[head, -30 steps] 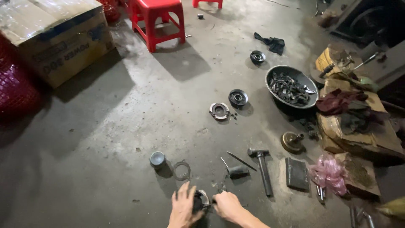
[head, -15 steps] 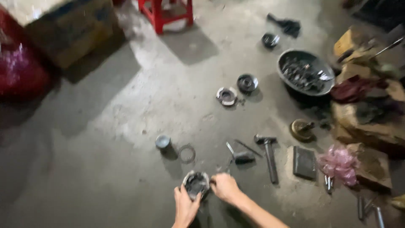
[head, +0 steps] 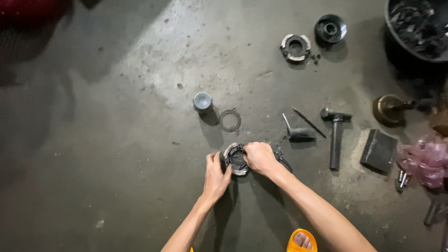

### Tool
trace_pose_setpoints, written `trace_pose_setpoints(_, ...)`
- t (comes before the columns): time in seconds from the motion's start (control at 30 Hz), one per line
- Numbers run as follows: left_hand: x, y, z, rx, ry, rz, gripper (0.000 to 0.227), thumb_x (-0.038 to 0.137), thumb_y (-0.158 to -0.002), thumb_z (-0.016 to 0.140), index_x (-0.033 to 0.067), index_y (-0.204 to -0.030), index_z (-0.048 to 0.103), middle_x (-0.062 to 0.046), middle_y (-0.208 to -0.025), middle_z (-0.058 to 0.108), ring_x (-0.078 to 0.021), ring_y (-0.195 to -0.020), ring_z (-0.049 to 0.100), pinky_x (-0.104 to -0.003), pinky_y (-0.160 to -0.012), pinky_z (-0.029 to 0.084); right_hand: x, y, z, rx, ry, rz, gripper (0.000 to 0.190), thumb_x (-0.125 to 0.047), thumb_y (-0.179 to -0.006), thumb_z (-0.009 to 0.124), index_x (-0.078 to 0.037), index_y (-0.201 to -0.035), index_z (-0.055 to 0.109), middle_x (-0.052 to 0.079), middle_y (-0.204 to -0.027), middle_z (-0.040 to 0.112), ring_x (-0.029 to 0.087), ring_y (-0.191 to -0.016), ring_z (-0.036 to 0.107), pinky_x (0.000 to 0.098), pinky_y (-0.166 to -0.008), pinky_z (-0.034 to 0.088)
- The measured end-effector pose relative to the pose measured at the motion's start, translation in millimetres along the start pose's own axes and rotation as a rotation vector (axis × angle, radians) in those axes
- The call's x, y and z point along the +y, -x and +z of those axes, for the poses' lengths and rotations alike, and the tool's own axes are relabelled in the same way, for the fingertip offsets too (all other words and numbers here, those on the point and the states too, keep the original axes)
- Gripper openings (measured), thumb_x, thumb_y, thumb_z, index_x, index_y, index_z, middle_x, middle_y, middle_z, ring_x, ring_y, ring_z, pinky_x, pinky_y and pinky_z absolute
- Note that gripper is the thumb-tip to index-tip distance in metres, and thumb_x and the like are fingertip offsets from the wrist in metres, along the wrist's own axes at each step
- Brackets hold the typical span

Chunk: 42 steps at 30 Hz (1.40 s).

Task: The person sits on the floor and assembles a mechanical component, likely a brake drum or clutch assembly. They use pliers to manipulate small metal clips and springs, fitting them into a circular metal housing. The person also uses a hammer to tap parts into place and handles various small metal pieces scattered on the floor.

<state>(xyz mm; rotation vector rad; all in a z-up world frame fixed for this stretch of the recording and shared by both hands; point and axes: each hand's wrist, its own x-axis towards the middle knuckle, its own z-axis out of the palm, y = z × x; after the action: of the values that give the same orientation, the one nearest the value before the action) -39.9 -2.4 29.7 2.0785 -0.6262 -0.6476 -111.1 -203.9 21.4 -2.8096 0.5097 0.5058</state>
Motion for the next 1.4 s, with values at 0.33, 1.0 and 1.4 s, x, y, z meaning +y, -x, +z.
trace_pose_setpoints(0.33, -8, -34, 9, -0.113, -0.052, 0.023, 0.061, 0.014, -0.082, 0.075, -0.0035, -0.136, 0.053, -0.021, -0.122, 0.049, -0.0472, -0.117, 0.059, -0.053, -0.097, 0.055, -24, 16, -2, -0.098, -0.26, 0.18, 0.02, -0.035, -0.089, 0.063, -0.018, -0.087, 0.075, 0.011, -0.09, 0.077, 0.038, -0.091, 0.075, 0.0523, -0.078, 0.061)
trace_pose_setpoints(1.0, -16, -42, 10, -0.047, 0.03, 0.013, 0.042, 0.011, -0.078, 0.08, -0.0012, -0.115, 0.066, -0.02, -0.102, 0.054, -0.0511, -0.09, 0.067, -0.057, -0.078, 0.058, -69, 29, -22, -0.088, -0.622, 0.485, 0.028, -0.016, -0.093, 0.061, -0.001, -0.109, 0.078, 0.026, -0.098, 0.077, 0.046, -0.103, 0.072, 0.0563, -0.086, 0.057)
trace_pose_setpoints(1.4, -4, -52, 6, -0.083, 0.028, -0.05, 0.03, 0.007, -0.076, 0.081, -0.0002, -0.095, 0.061, -0.016, -0.098, 0.054, -0.0501, -0.088, 0.066, -0.056, -0.08, 0.056, -75, 11, -54, -0.182, -0.464, 0.378, 0.026, -0.01, -0.093, 0.055, -0.004, -0.104, 0.077, 0.027, -0.102, 0.076, 0.048, -0.102, 0.072, 0.0587, -0.086, 0.059)
